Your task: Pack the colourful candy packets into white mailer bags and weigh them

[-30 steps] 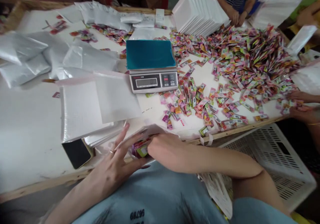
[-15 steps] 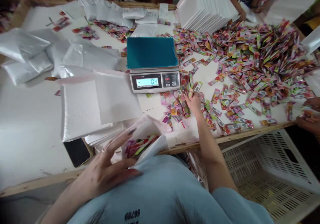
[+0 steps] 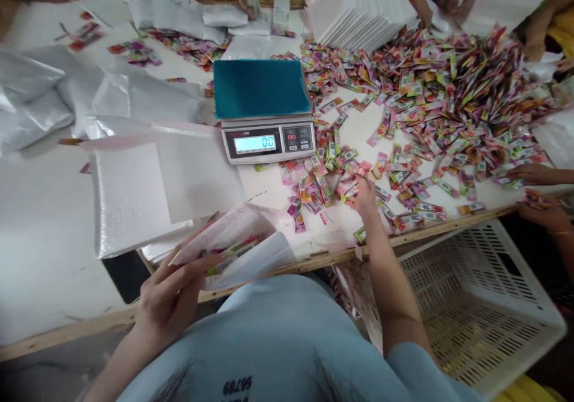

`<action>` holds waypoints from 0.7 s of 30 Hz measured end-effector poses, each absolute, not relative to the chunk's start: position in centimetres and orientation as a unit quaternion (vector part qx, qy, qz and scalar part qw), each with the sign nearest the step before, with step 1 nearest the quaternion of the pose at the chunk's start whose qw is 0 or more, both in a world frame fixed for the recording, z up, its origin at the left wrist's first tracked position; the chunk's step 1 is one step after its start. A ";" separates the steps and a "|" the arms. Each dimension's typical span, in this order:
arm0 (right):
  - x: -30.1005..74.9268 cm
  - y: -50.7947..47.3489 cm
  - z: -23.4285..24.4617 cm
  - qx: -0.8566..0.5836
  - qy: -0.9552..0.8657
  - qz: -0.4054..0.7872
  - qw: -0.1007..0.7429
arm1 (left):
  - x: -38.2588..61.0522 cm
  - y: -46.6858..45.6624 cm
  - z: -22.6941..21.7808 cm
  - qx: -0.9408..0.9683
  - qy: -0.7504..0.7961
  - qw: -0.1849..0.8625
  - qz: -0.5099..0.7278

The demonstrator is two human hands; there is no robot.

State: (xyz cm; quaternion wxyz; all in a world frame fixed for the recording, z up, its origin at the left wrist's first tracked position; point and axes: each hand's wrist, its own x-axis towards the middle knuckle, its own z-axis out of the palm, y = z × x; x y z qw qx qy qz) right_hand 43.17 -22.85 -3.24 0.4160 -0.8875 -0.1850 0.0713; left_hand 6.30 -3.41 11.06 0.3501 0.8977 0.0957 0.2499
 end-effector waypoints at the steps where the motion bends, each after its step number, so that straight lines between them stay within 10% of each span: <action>1: 43.5 -22.7 -2.8 -0.886 -0.189 0.074 0.417 | 5.9 -3.4 11.1 0.907 0.106 0.336 0.229; 8: 43.0 -20.2 -3.3 -0.906 -0.188 0.243 0.292 | 5.3 -3.9 10.9 0.890 0.160 0.335 0.265; 21: 40.6 -25.3 1.1 -0.831 -0.142 0.158 0.515 | 6.1 -5.0 12.7 0.889 0.079 0.373 0.253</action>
